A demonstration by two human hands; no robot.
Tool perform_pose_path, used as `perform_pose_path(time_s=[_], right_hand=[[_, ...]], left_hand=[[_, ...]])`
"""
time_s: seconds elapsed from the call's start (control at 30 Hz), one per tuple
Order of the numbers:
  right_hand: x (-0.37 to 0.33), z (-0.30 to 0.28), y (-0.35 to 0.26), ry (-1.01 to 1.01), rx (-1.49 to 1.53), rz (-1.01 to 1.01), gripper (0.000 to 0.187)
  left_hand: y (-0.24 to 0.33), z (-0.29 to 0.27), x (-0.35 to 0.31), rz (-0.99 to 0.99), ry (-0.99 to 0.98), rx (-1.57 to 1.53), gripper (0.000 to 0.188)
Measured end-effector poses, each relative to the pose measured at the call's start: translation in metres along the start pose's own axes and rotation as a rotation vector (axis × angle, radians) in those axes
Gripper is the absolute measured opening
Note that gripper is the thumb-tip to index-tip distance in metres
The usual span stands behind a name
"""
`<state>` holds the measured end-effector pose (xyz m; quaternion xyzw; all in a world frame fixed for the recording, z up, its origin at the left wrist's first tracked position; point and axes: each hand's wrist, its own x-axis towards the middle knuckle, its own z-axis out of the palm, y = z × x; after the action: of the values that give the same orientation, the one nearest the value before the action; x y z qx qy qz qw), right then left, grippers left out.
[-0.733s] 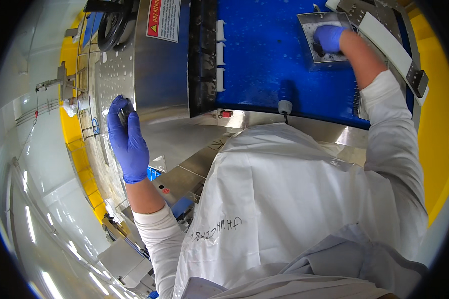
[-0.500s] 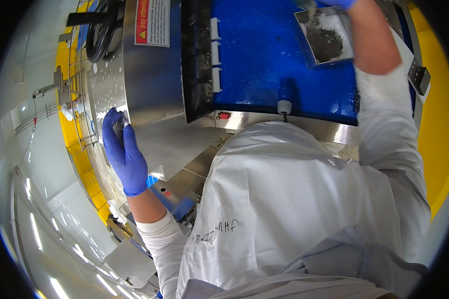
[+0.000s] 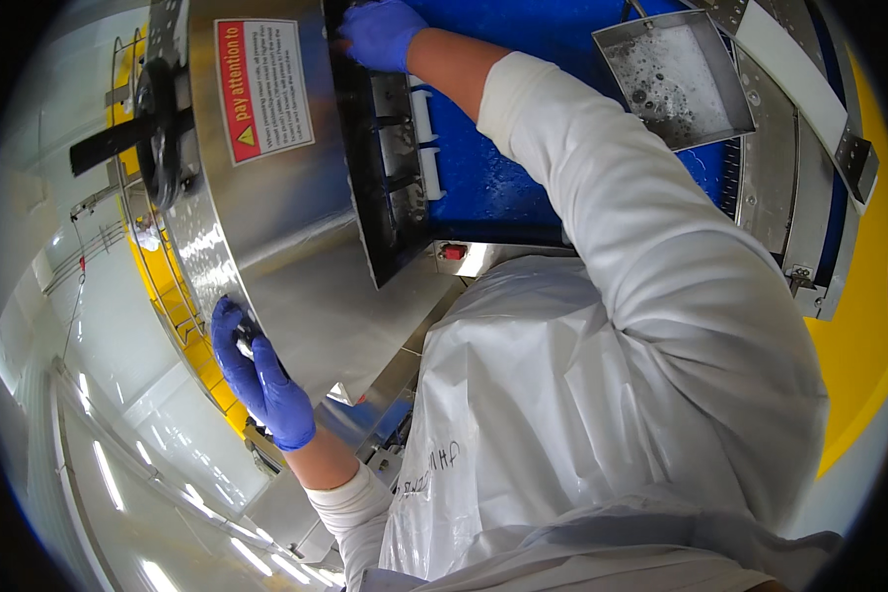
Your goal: The person handles white rectangular blocks and metal molds at a stainless steel workstation. They place a block into a mold, then repeatedly open and close the machine's lid while adjusting internal components. The person continues to manipulate the molds and blocks throughout the clip.
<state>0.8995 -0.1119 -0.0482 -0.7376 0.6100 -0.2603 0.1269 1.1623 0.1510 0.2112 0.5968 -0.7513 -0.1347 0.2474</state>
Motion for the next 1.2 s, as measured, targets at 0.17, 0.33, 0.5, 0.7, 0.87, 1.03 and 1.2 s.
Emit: perform_pose_path(time_s=[0.17, 0.33, 0.5, 0.7, 0.87, 1.03, 1.2], right_hand=[[-0.005, -0.029, 0.015, -0.024, -0.077, -0.144, 0.022], [0.037, -0.006, 0.008, -0.074, -0.053, -0.021, 0.027], [0.009, -0.011, 0.007, -0.101, -0.052, -0.145, 0.032], [-0.003, -0.017, 0.0, -0.192, -0.098, -0.221, 0.037], [0.033, -0.004, -0.014, -0.311, -0.148, -0.128, 0.041], [0.021, -0.029, -0.024, -0.545, -0.278, -0.297, 0.041], [0.049, -0.01, -0.01, -0.402, -0.18, -0.196, 0.034]], left_hand=[[0.0, -0.001, -0.002, -0.029, -0.011, -0.011, 0.041], [-0.002, 0.002, 0.004, -0.039, -0.005, -0.058, 0.041], [0.002, 0.003, 0.003, -0.049, 0.003, -0.067, 0.041], [-0.001, 0.0, 0.002, -0.024, -0.018, -0.031, 0.04], [0.002, 0.0, 0.004, -0.003, -0.023, -0.05, 0.039], [0.0, -0.003, 0.0, -0.014, -0.031, -0.082, 0.04], [0.002, -0.003, 0.0, -0.043, -0.033, -0.106, 0.04]])
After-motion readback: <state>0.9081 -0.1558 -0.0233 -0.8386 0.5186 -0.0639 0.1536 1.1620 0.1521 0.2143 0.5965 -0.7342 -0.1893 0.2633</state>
